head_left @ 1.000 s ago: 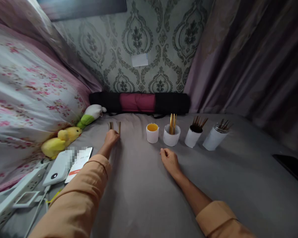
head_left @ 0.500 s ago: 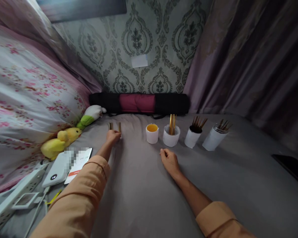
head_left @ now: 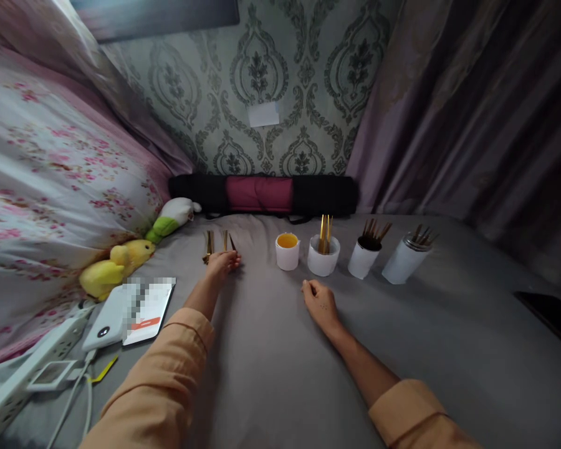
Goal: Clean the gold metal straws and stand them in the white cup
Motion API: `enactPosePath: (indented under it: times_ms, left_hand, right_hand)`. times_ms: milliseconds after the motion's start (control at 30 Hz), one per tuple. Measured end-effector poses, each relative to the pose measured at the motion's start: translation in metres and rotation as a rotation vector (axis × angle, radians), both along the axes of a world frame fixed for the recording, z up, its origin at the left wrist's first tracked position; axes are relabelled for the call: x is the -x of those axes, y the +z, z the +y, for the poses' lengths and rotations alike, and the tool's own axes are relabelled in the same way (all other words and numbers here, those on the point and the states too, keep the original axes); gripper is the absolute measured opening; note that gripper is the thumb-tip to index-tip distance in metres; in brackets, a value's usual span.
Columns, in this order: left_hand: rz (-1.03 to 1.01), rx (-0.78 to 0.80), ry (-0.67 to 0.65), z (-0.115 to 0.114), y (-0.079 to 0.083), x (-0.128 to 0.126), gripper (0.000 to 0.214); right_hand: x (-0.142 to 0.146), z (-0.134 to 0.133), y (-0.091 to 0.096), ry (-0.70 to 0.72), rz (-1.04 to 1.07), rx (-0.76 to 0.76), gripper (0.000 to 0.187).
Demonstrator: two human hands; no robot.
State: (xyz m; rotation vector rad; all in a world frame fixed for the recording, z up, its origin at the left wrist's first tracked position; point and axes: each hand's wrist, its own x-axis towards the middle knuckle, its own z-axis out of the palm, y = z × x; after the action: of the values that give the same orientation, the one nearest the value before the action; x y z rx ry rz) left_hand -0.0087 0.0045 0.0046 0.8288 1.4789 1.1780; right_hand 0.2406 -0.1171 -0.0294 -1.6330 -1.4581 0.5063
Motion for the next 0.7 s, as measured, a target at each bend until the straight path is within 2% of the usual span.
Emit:
enactPosePath:
  times_ms: [300, 700]
  left_hand:
    - [-0.249, -0.019, -0.035, -0.015, -0.006, -0.017, 0.002]
    - [-0.426, -0.027, -0.063, -0.040, -0.009, -0.045, 0.010]
  right_hand:
    - [0.000, -0.001, 0.001, -0.008, -0.006, 0.007, 0.039]
    - [-0.001, -0.001, 0.000, 0.018, 0.000, -0.001, 0.038]
